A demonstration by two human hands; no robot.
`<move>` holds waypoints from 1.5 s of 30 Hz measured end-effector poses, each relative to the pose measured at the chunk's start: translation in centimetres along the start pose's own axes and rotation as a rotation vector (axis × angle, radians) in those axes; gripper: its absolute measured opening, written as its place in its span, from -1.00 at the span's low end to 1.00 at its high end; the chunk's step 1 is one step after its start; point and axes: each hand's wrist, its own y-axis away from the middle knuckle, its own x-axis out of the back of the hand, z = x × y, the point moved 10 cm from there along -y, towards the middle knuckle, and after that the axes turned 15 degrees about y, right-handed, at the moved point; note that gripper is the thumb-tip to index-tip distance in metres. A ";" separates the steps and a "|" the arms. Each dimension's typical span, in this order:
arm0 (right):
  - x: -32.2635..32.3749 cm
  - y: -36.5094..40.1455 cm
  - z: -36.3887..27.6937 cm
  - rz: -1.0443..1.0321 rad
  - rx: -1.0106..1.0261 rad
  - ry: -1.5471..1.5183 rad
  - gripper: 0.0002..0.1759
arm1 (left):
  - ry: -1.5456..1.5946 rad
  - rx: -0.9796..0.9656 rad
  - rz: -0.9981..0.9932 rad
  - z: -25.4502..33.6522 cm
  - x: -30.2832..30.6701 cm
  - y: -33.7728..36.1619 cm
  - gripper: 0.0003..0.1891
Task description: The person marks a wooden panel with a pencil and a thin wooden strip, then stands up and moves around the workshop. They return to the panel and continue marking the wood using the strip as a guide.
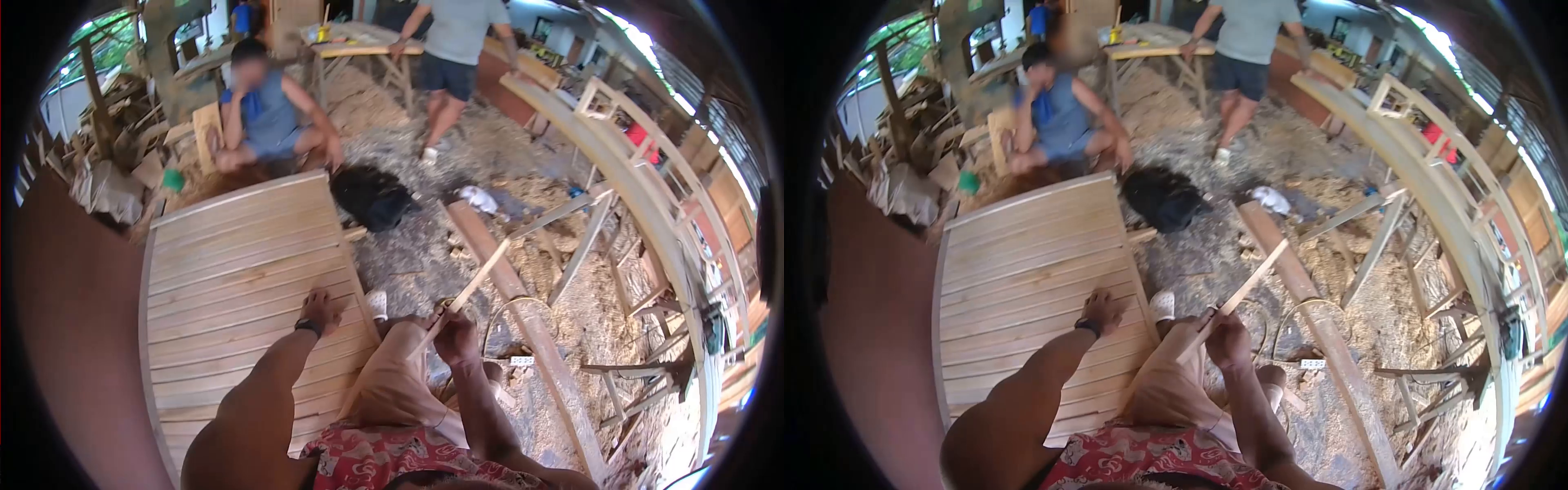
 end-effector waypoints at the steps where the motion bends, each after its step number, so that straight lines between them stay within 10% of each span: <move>1: -4.6 2.4 -2.4 -0.019 0.096 0.170 -0.78 | -0.008 0.003 0.001 0.2 0.3 -0.5 -0.49; 8: -23.8 13.9 -17.9 -0.755 0.875 0.477 -0.68 | 0.030 0.069 -0.070 1.2 0.6 -0.4 -0.32; 14: -34.9 22.7 -23.8 -1.111 1.155 0.718 -0.74 | -0.032 0.021 -0.212 1.3 0.0 -0.5 -0.27; 45: -41.7 23.6 -31.4 -1.587 0.674 1.063 -0.60 | 0.047 0.025 0.047 1.3 1.8 0.7 -0.24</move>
